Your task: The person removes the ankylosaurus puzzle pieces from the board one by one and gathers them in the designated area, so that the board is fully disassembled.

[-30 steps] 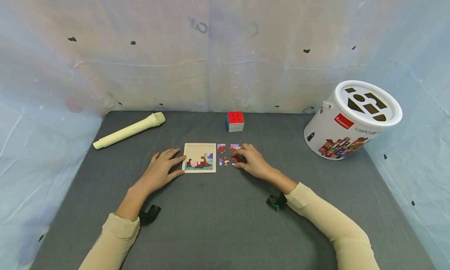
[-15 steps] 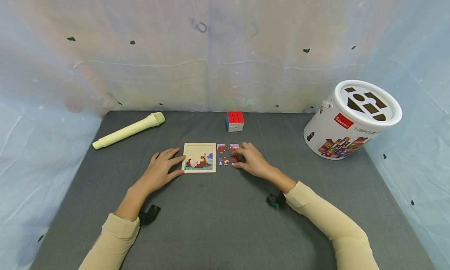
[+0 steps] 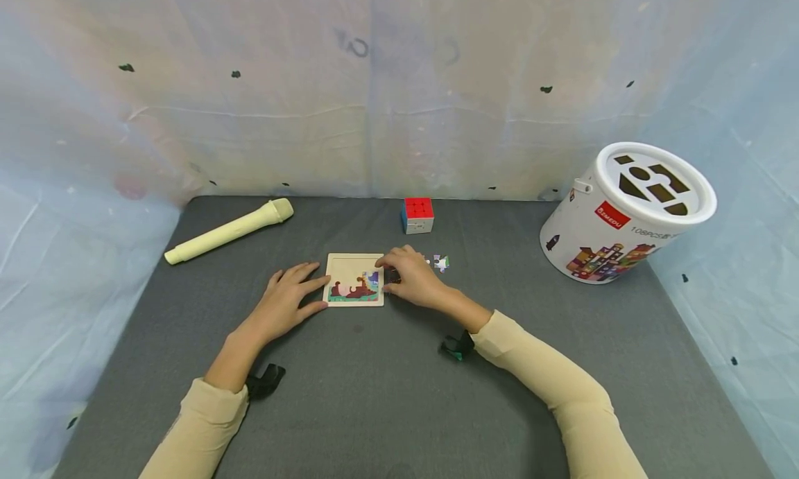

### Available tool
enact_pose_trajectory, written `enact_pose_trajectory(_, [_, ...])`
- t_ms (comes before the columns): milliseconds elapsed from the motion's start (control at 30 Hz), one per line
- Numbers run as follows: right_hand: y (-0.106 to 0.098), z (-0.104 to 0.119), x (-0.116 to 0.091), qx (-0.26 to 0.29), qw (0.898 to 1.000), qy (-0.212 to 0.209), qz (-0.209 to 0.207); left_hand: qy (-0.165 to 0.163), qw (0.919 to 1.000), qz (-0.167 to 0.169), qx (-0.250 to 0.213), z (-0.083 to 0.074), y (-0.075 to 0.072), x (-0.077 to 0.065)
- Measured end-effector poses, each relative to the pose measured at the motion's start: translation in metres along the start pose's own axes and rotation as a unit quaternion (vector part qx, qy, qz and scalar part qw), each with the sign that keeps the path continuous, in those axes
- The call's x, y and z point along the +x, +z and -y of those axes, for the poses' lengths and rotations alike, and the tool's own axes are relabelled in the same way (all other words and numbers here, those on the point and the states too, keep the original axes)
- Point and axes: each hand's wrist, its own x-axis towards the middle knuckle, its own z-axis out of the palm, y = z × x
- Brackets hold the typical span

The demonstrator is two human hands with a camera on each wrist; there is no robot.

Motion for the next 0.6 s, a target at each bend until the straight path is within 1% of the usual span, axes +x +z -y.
enact_pose_trajectory(133, [0.008, 0.005, 0.005, -0.009, 1.0, -0.003, 0.011, -0.002, 1.0, 0.001, 0.003, 0.0, 0.001, 0.001])
enact_pose_trajectory(233, [0.012, 0.008, 0.007, -0.006, 1.0, -0.001, 0.015, -0.002, 1.0, 0.003, 0.005, 0.0, 0.001, 0.001])
enact_pose_trajectory(600, [0.013, 0.014, 0.009, 0.005, 0.999, 0.015, 0.029, -0.005, 1.0, 0.0, 0.003, 0.001, 0.002, 0.001])
